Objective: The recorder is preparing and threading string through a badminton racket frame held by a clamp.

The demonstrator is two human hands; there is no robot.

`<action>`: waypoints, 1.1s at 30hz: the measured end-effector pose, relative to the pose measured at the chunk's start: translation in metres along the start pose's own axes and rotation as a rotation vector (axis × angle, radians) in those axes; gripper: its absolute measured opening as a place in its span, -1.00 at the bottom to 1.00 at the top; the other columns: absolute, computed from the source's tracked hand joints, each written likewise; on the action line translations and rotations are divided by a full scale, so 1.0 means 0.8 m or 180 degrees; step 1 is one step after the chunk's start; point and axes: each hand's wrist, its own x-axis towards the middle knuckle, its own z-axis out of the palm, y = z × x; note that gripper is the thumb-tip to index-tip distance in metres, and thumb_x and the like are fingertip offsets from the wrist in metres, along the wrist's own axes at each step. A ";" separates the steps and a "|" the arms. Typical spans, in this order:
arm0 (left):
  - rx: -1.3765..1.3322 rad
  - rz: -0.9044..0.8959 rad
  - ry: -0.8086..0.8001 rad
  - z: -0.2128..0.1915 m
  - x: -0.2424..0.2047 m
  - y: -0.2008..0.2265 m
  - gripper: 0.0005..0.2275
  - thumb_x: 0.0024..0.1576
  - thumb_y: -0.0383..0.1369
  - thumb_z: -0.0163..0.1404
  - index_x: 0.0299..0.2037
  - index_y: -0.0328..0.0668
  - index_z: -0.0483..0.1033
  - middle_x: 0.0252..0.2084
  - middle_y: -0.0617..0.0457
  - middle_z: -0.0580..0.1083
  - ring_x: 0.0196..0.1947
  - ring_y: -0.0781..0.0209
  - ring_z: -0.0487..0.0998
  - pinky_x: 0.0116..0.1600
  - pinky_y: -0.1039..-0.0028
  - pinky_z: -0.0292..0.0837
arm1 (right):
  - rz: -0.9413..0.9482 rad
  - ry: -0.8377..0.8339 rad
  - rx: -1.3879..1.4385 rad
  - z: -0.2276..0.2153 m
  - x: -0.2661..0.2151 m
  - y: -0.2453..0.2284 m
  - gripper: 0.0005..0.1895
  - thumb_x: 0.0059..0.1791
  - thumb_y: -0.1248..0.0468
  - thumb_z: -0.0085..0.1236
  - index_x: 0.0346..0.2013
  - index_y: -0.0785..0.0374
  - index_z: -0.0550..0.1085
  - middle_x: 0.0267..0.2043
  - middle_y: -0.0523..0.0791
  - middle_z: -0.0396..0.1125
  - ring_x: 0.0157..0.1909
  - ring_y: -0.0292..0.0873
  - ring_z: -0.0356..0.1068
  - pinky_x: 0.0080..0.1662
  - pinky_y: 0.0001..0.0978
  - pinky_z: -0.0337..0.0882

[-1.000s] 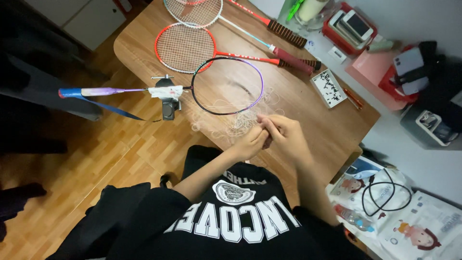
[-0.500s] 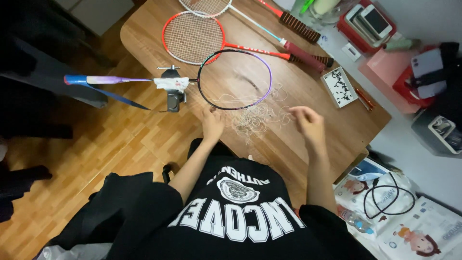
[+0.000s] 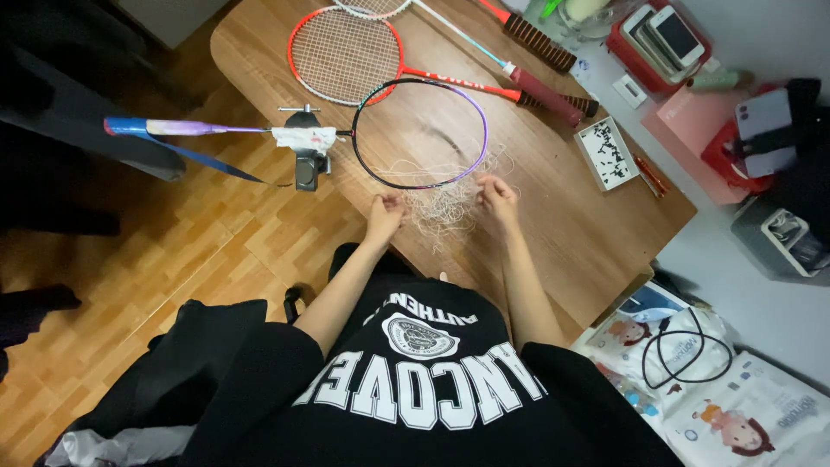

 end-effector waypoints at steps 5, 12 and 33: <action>0.1651 0.0671 0.0556 0.004 0.037 -0.020 -0.68 -0.03 -0.26 0.22 -0.09 -0.15 0.55 -0.14 -0.14 0.56 0.01 -0.06 0.60 0.11 0.21 0.50 | 0.0121 0.0168 0.1084 0.018 0.006 -0.038 -0.80 0.14 0.12 0.01 -0.21 0.17 0.41 0.18 -0.09 0.42 0.07 -0.18 0.50 -0.03 -0.44 0.51; 0.2622 0.1336 -0.1378 0.023 -0.082 0.177 -0.79 0.12 -0.27 0.00 -0.42 -0.17 0.65 -0.49 -0.15 0.58 -0.33 -0.12 0.64 -0.13 0.14 0.50 | 0.0202 0.0191 0.0758 0.002 0.053 -0.027 -0.75 0.19 0.04 -0.18 -0.17 0.11 0.35 0.12 0.02 0.46 0.07 -0.04 0.54 -0.03 -0.36 0.56; 0.3905 0.0962 -0.1207 0.106 0.143 0.089 -0.87 0.13 -0.17 0.10 -0.22 0.24 0.71 -0.21 0.02 0.65 0.00 -0.05 0.63 0.07 0.16 0.54 | -0.0387 0.0349 -0.1060 -0.007 0.021 -0.084 -0.77 0.18 0.18 -0.08 -0.24 0.14 0.52 -0.53 -0.10 0.41 -0.72 -0.37 0.21 -0.66 -0.68 0.12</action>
